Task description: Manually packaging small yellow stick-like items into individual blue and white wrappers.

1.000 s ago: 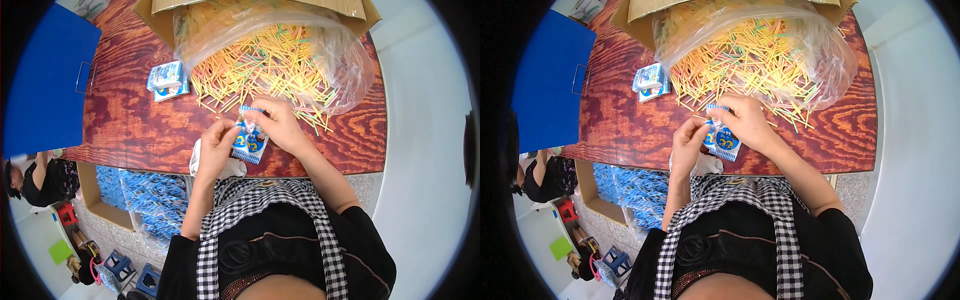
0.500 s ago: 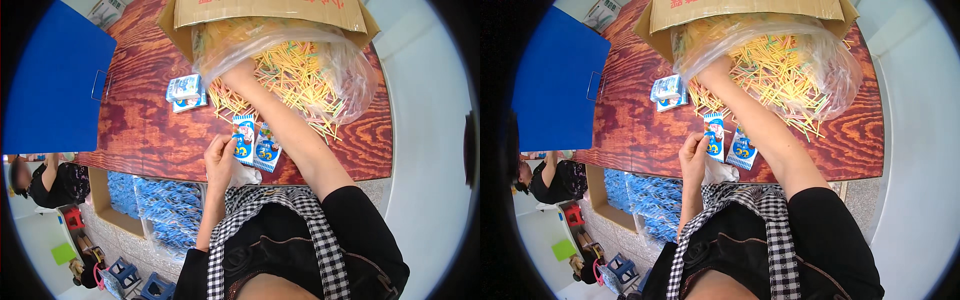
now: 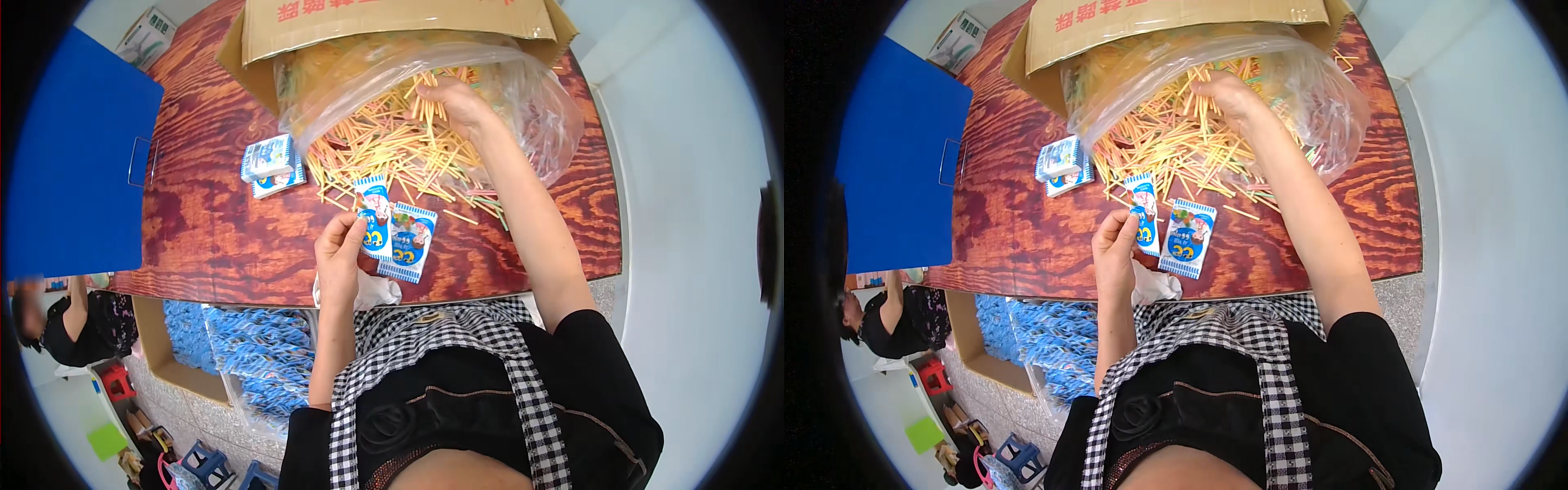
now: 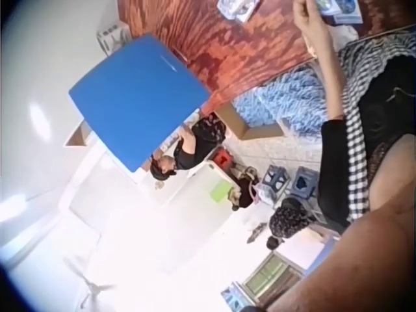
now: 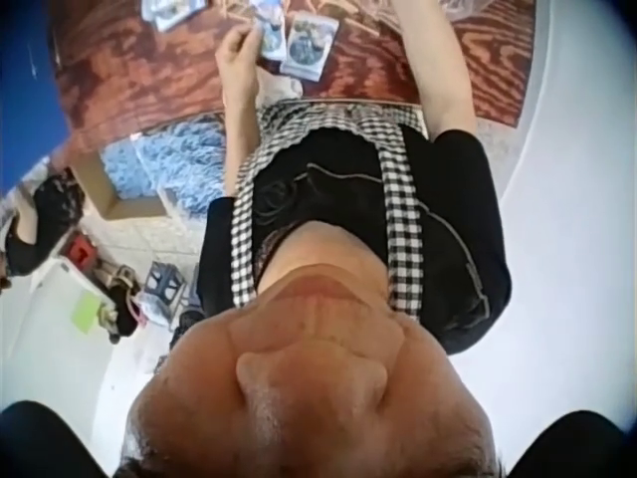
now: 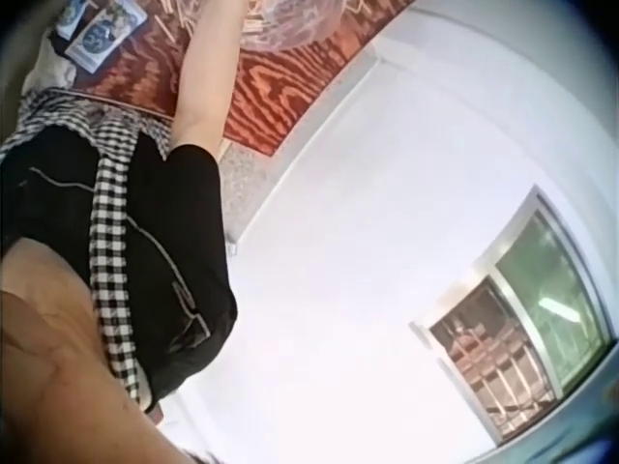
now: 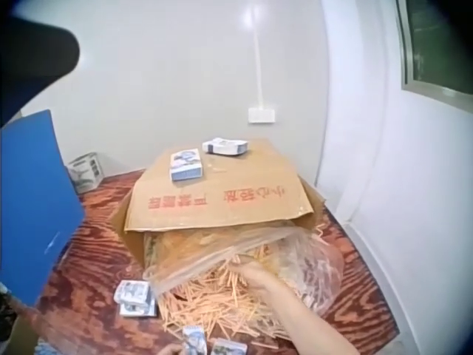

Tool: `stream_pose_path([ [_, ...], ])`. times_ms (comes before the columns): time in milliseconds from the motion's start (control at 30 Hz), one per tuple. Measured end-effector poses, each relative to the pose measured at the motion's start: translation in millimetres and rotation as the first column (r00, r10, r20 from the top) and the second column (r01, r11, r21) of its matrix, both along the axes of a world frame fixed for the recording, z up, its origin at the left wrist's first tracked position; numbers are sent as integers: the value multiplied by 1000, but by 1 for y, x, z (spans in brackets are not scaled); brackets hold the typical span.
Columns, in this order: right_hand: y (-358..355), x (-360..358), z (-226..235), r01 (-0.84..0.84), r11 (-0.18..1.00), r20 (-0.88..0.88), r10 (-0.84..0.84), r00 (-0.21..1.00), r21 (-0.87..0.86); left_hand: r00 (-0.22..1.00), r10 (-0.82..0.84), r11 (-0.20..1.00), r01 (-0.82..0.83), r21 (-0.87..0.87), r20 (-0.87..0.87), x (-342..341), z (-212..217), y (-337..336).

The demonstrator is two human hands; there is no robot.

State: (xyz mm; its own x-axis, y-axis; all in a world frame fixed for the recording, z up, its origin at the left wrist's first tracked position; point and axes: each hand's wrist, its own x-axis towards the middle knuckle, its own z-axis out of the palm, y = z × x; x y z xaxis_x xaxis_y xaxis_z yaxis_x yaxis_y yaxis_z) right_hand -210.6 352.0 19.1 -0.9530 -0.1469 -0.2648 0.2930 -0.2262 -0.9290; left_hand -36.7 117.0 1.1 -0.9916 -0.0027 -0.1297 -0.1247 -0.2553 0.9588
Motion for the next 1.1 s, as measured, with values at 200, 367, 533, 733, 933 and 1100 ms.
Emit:
stream_pose_path([
  [200, 30, 18, 5, -58, 909, 113, 115, 987, -412, 993, -13, 989, -5, 149, 120, -9, 4, 14],
  [367, 13, 46, -26, 195, 810, 98, -169, 981, -553, 980, -154, 711, 23, 703, 124, -24, -19, 18],
  [533, -40, 78, -22, 382, 870, -203, -454, 867, -312, 868, -193, 601, -263, 755, 457, -54, 4, 79],
  [733, -50, 95, -10, 304, 931, -144, -335, 931, -202, 880, -204, 587, -240, 773, 428, -75, 2, 91],
  [933, -11, 84, -13, 185, 935, -56, -211, 976, -303, 920, -268, 580, -82, 810, 285, -56, -3, 62],
  [1100, 21, 82, -11, -5, 995, 6, 5, 1000, -95, 951, -111, 758, -106, 644, 287, -47, 4, 46],
])
